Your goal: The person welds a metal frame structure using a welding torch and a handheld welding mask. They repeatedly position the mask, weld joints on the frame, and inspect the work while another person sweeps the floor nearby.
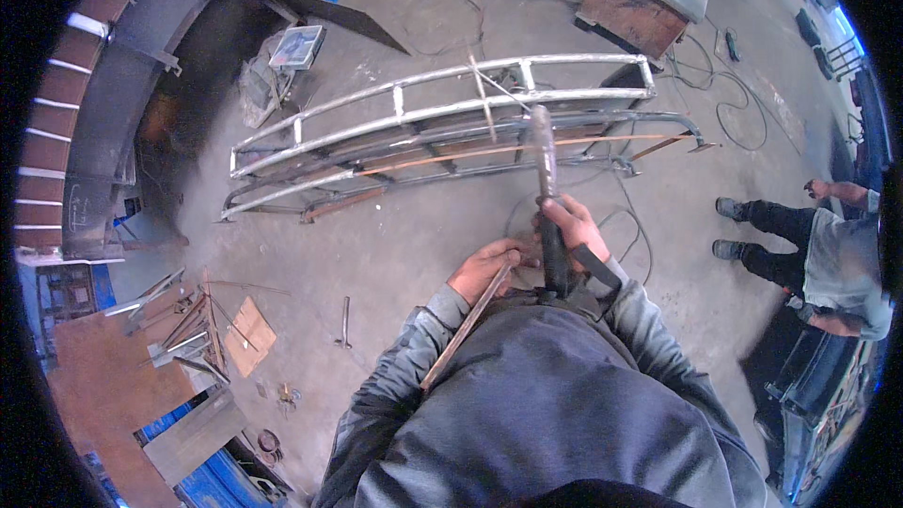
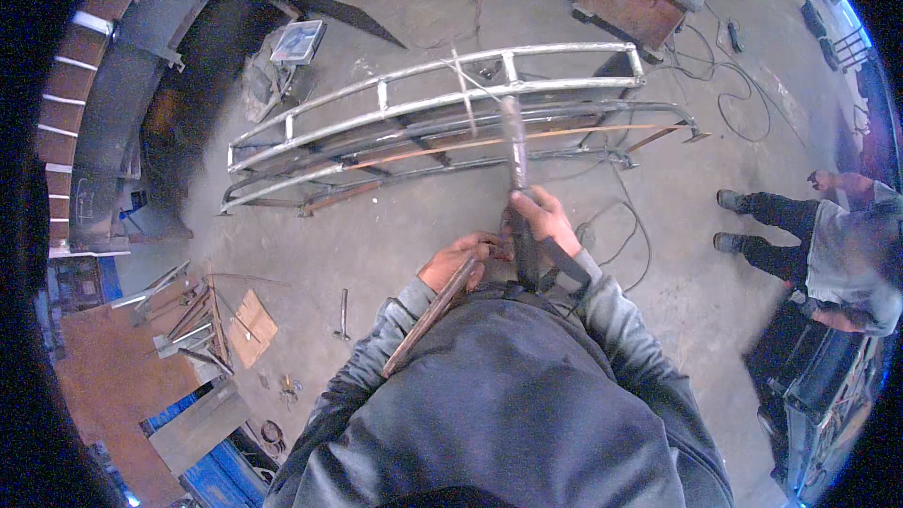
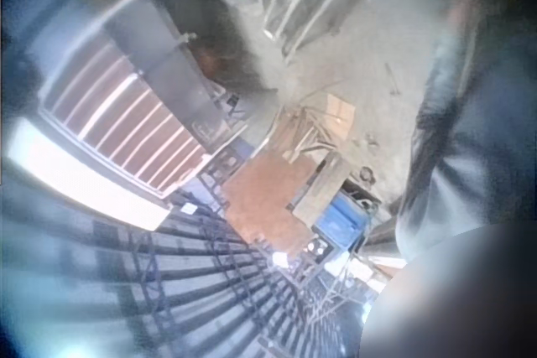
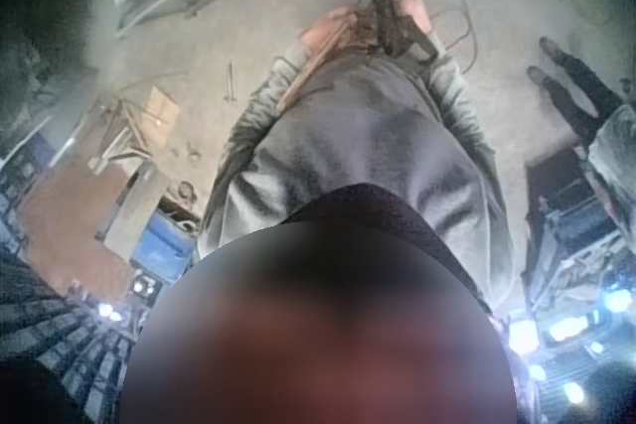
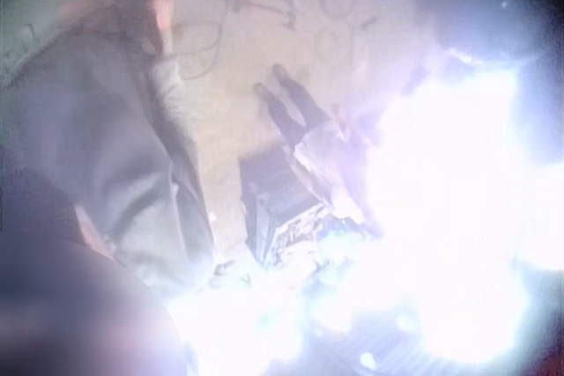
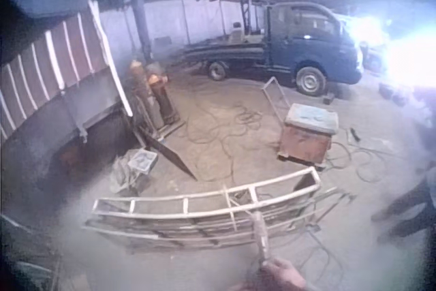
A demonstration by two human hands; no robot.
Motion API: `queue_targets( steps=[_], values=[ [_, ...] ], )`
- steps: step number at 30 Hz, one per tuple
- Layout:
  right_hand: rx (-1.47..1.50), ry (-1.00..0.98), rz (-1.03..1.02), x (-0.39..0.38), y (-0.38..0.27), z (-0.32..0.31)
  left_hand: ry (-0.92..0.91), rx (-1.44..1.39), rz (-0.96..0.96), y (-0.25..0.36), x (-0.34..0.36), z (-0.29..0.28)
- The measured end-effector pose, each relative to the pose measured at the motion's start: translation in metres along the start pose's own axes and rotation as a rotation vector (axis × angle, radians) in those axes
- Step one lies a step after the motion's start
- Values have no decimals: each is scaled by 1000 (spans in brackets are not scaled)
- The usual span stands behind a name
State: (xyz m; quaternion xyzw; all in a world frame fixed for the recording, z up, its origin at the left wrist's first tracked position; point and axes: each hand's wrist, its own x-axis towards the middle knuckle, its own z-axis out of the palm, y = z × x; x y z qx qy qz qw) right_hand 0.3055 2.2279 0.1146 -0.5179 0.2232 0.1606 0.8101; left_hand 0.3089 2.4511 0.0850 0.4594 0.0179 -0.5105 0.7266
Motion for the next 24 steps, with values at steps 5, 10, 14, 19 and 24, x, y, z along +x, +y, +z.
queue_targets(
  steps=[5,10,14,19,24],
  values=[
    [-43,-123,-4,19,18,107,127,27,52,11,-55,-41],
    [-203,-214,-111,23,0,183,76,60,77,34,-85,-70],
    [-174,-303,-156,37,-7,206,49,168,237,67,-88,-76],
    [-605,-260,-575,84,-7,172,65,153,255,79,-74,-101],
    [-505,5,-309,133,-43,115,302,74,189,117,-85,-125]
  ],
)
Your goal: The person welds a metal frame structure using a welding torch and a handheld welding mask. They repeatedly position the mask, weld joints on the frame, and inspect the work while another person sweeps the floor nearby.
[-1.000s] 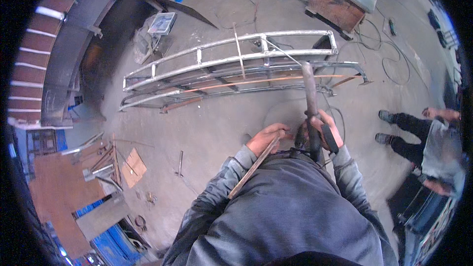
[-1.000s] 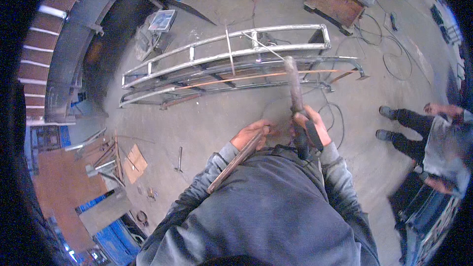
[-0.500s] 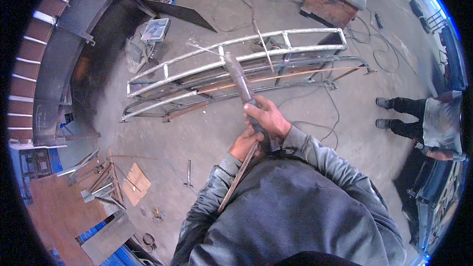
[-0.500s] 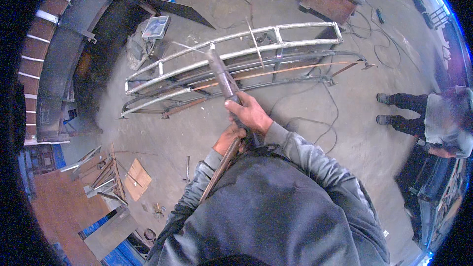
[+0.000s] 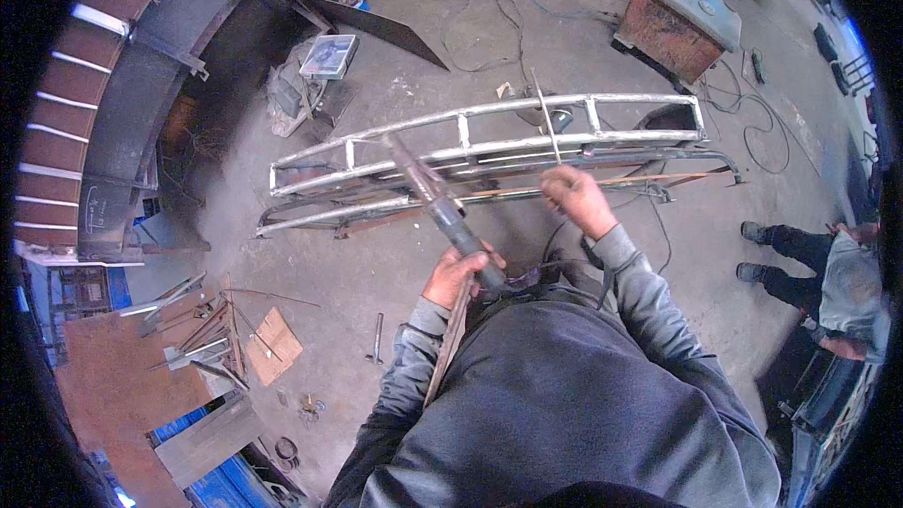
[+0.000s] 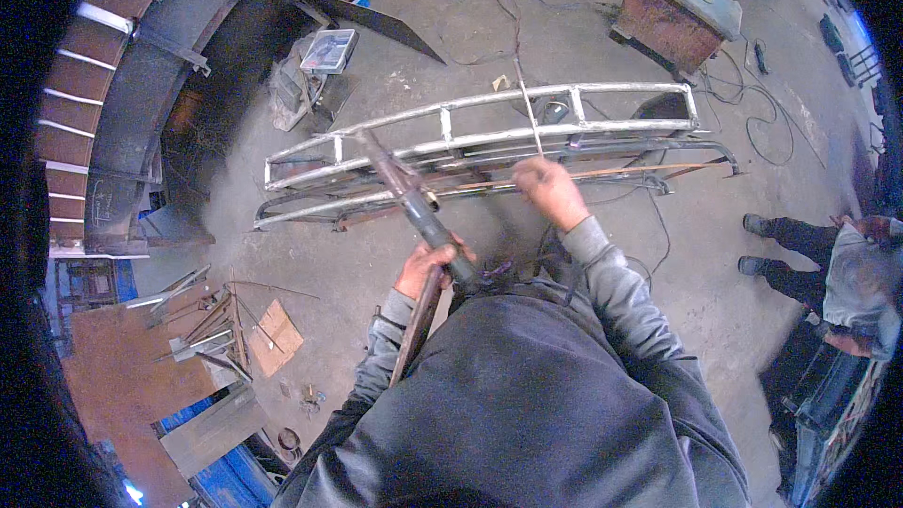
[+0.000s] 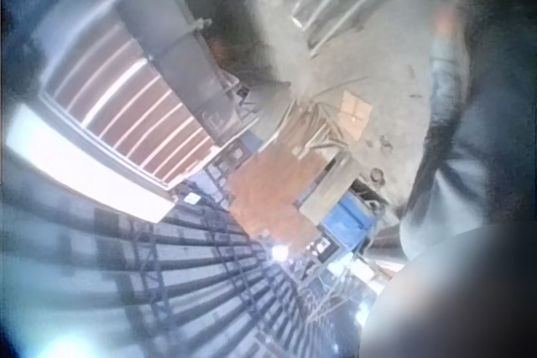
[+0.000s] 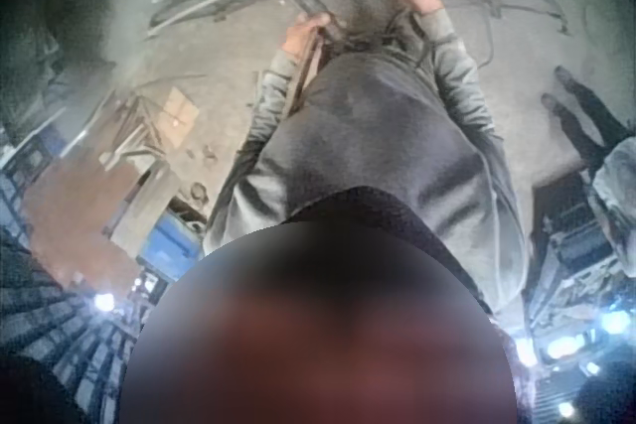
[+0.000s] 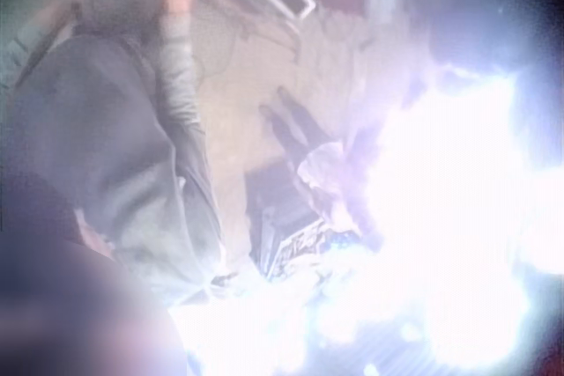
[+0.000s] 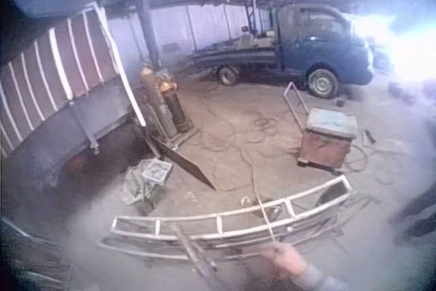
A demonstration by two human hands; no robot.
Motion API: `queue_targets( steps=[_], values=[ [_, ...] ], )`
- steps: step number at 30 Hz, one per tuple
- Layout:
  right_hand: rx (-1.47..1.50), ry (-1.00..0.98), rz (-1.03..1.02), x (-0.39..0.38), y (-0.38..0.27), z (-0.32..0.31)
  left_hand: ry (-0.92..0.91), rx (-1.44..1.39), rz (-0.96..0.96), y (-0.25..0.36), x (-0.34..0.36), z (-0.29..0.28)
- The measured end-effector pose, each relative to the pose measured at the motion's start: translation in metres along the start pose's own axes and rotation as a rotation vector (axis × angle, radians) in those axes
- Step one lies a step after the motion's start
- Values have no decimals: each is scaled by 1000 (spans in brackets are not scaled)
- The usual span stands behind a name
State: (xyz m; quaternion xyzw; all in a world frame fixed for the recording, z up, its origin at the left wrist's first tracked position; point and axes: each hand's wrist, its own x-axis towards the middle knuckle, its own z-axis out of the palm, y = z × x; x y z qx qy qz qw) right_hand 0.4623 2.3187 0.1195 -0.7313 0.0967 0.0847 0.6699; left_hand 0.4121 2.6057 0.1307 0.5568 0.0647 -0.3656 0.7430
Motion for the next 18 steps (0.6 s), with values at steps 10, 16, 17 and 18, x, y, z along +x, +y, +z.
queue_targets(
  steps=[10,16,17,18],
  values=[
    [-755,398,110,175,62,-30,87,74,-22,76,74,-113],
    [-944,397,479,223,114,-26,-46,303,-67,110,143,-169],
    [-953,433,463,220,108,-20,-54,329,-92,117,149,-176],
    [-919,461,410,214,101,-17,-62,358,-114,125,156,-184]
  ],
)
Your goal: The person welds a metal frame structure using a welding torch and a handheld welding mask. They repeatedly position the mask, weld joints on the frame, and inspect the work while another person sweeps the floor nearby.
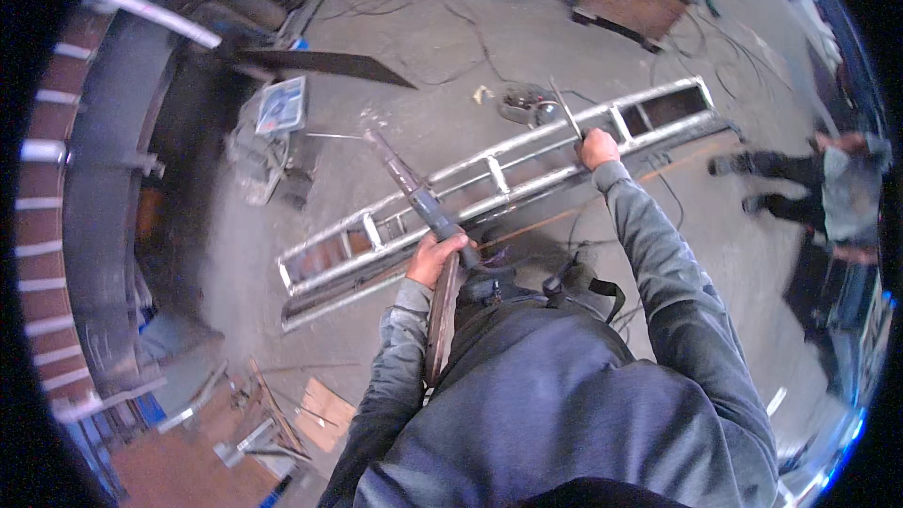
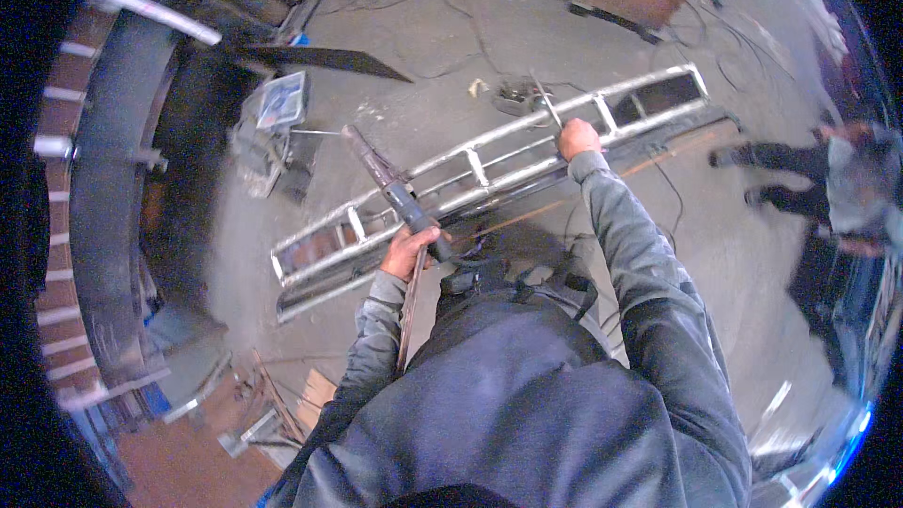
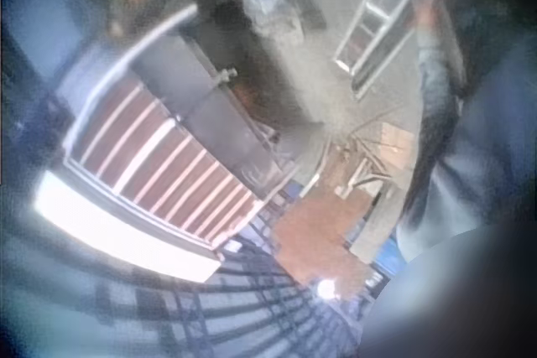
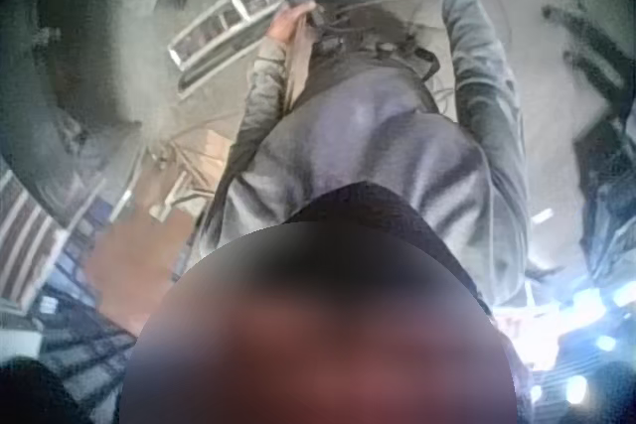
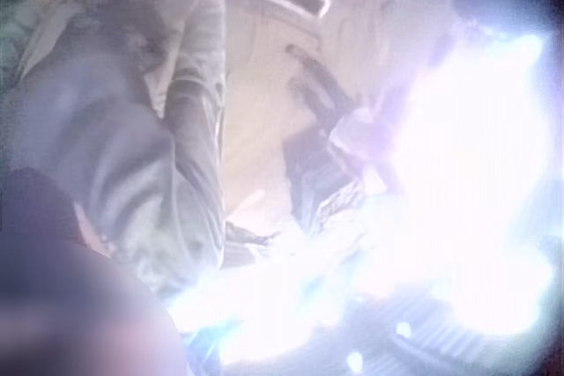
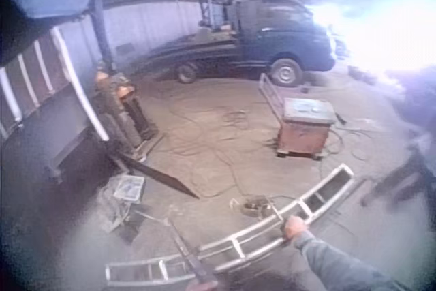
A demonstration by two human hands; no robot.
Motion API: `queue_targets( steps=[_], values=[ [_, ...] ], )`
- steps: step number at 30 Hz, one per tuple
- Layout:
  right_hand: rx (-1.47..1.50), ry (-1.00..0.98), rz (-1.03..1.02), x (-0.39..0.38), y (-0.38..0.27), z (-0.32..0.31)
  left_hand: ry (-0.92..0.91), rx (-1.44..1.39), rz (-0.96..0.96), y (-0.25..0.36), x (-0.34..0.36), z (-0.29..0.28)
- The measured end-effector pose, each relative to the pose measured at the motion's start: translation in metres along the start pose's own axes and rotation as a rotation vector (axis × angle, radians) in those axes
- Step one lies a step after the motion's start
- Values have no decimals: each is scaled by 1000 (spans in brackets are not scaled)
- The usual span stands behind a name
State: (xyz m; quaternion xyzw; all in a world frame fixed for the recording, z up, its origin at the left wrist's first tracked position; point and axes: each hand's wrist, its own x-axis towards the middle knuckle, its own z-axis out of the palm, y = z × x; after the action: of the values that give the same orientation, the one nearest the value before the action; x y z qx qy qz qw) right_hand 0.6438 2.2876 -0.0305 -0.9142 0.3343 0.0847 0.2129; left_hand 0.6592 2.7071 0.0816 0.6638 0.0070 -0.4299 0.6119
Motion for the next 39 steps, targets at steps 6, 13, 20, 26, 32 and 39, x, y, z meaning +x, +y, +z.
queue_targets(
  steps=[6,13,20,26,32,39],
  values=[
    [423,314,18,-124,0,-63,-13,43,-94,-1,46,-47],
    [786,343,447,-291,68,-28,88,122,-14,-14,85,-56],
    [926,254,562,-368,85,46,60,159,68,-28,104,-56],
    [977,179,506,-359,86,55,130,236,-34,-28,110,-61],
    [912,130,552,-357,80,29,143,134,70,-27,107,-46],
    [1033,180,580,-382,92,7,182,266,-1,-34,125,-50]
  ],
)
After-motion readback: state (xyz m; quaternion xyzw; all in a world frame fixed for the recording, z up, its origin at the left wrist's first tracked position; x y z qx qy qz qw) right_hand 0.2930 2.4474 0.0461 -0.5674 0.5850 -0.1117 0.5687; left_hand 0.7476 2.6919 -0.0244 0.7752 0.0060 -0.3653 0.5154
